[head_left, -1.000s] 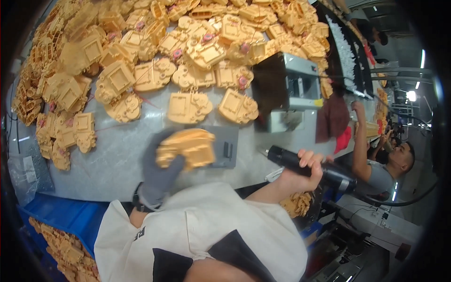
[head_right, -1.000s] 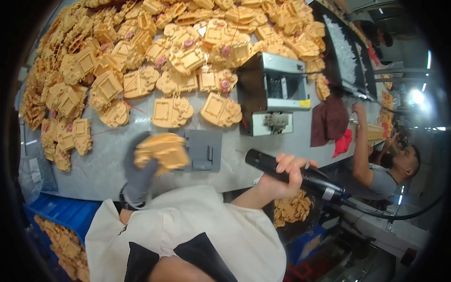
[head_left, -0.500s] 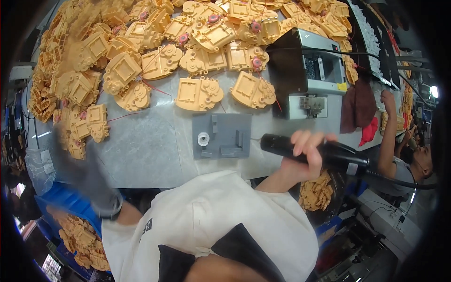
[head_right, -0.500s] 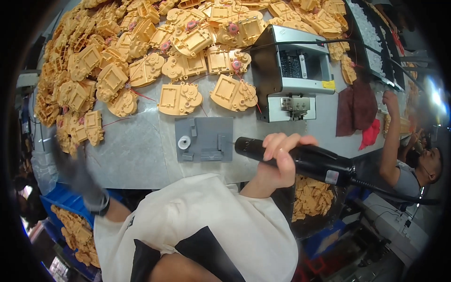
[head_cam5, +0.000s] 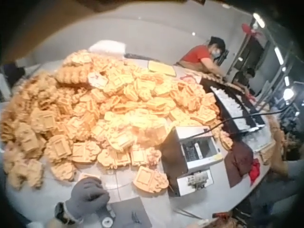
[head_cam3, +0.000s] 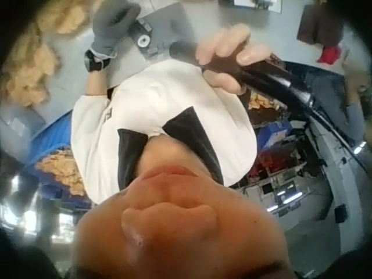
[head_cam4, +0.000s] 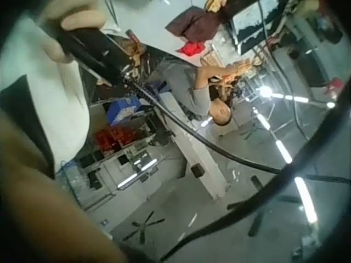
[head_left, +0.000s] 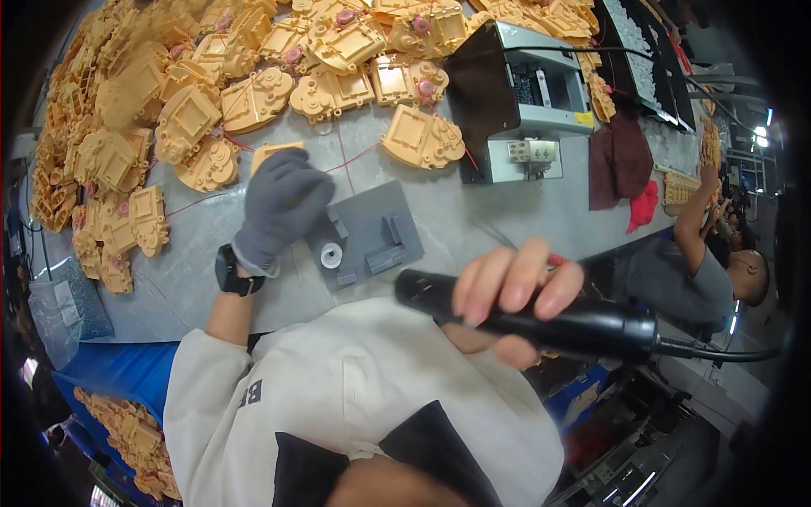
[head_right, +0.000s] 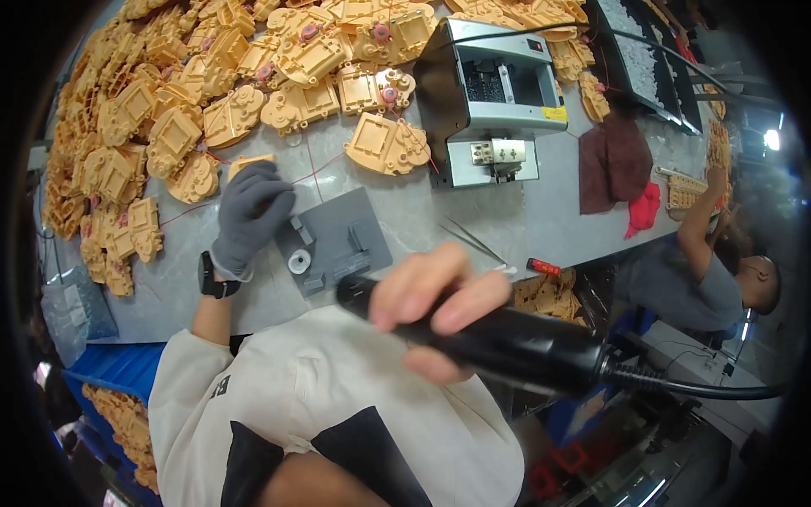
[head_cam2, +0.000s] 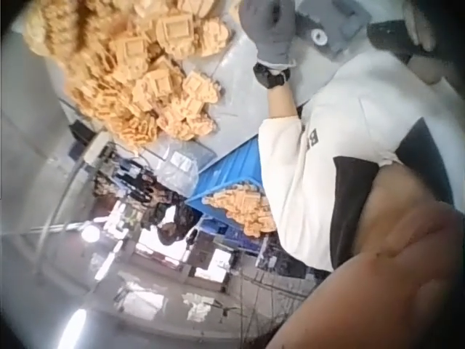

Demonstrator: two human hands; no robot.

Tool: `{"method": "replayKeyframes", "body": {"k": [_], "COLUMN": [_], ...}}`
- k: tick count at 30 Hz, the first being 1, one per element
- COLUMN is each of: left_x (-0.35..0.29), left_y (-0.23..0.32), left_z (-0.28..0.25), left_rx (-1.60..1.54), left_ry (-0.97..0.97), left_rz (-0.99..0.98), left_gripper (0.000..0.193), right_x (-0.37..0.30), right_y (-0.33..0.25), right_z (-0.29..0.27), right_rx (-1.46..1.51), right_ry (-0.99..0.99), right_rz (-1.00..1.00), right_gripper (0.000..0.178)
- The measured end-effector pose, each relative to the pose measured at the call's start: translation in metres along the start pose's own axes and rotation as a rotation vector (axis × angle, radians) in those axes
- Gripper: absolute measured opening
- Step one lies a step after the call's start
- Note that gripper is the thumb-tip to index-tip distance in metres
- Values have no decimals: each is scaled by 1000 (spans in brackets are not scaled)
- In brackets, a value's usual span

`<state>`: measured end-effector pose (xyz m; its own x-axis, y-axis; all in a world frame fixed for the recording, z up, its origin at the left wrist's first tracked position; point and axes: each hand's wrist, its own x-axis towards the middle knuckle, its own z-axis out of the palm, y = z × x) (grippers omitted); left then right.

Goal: The person assembles plastic toy casings by placing each piece onto a fixture and driving screws into it with an electric screwdriver.

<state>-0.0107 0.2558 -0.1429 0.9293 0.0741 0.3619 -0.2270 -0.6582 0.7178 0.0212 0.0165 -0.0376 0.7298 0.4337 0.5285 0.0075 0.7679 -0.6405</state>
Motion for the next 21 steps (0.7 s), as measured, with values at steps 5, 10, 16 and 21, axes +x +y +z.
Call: {"method": "replayKeyframes", "body": {"k": [5, 10, 16, 21], "left_x": [-36, 3, 48, 73], "left_y": [-6, 14, -20, 151], "left_z": [-32, -18, 1, 28], "left_rx": [248, 464, 639, 1847], "left_ry": [282, 95, -127, -642], "left_rz": [-21, -27, -103, -597], "left_gripper": [16, 21, 14, 12], "right_x": [33, 17, 9, 7], "right_y": [24, 19, 11, 3], "right_z": [76, 72, 77, 72], "right_rx": [515, 393, 357, 351], "right_ry": [-115, -18, -8, -15], "right_rz": [100, 82, 39, -4], "right_gripper": [8, 9, 11, 13]}}
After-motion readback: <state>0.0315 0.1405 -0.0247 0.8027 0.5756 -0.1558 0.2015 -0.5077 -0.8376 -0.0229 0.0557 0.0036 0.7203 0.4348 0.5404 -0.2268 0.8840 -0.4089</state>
